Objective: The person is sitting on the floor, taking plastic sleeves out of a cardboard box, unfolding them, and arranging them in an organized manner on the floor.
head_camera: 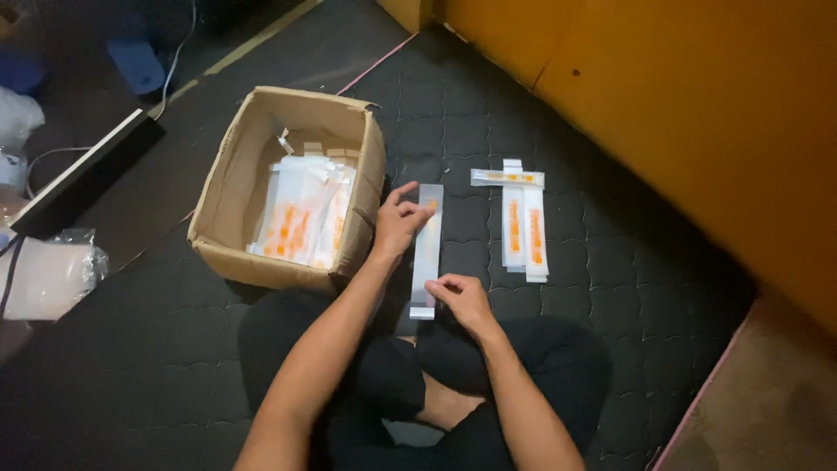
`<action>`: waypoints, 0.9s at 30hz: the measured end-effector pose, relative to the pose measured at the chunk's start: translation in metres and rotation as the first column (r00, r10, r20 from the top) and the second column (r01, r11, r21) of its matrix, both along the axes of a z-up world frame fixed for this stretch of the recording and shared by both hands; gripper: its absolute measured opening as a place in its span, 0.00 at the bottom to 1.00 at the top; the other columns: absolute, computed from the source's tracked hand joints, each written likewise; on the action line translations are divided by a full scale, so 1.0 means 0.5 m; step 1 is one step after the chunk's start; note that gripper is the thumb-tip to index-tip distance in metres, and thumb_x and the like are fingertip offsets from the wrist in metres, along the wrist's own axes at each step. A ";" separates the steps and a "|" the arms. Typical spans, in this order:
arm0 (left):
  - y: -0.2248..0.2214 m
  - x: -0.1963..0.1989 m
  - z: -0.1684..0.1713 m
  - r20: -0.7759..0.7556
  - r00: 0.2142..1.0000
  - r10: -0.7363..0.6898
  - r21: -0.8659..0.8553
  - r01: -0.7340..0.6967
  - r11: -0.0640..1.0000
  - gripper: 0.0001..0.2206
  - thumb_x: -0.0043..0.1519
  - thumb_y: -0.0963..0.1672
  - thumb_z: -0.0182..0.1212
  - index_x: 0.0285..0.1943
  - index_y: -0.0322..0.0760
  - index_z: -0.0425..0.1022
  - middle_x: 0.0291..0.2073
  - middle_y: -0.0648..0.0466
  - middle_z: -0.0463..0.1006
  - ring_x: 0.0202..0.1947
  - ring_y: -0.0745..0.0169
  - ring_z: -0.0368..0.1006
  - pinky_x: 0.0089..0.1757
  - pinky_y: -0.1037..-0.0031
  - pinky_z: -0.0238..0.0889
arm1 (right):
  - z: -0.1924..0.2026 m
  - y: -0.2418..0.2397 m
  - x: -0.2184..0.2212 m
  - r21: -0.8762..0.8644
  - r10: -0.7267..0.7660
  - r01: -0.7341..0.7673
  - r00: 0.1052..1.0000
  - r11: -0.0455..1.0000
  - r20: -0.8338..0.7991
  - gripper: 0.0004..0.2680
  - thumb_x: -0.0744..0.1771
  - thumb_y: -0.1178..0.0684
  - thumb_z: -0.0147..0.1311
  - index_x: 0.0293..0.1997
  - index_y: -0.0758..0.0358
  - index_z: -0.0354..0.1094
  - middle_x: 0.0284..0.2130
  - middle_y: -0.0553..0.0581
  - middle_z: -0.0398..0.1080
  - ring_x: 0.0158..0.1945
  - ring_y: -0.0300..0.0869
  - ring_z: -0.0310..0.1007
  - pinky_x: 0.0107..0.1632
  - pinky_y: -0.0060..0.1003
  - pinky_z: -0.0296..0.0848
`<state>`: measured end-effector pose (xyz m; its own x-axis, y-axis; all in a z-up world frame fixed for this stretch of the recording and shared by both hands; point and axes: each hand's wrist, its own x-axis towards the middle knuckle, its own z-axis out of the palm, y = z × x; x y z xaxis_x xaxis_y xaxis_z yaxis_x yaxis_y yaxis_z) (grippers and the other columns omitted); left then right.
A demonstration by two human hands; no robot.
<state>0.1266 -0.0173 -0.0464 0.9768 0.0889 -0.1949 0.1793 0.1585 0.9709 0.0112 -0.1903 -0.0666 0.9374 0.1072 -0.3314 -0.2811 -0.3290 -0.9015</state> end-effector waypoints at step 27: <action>-0.018 0.006 -0.036 -0.274 0.957 -0.097 -0.183 0.047 0.982 0.07 0.55 0.46 0.72 0.37 0.42 0.83 0.17 0.59 0.71 0.12 0.73 0.71 0.19 0.81 0.71 | 0.081 0.097 0.129 0.519 -0.351 0.423 0.906 0.743 -0.236 0.12 0.69 0.43 0.56 0.40 0.62 0.78 0.28 0.56 0.78 0.27 0.41 0.77 0.33 0.33 0.77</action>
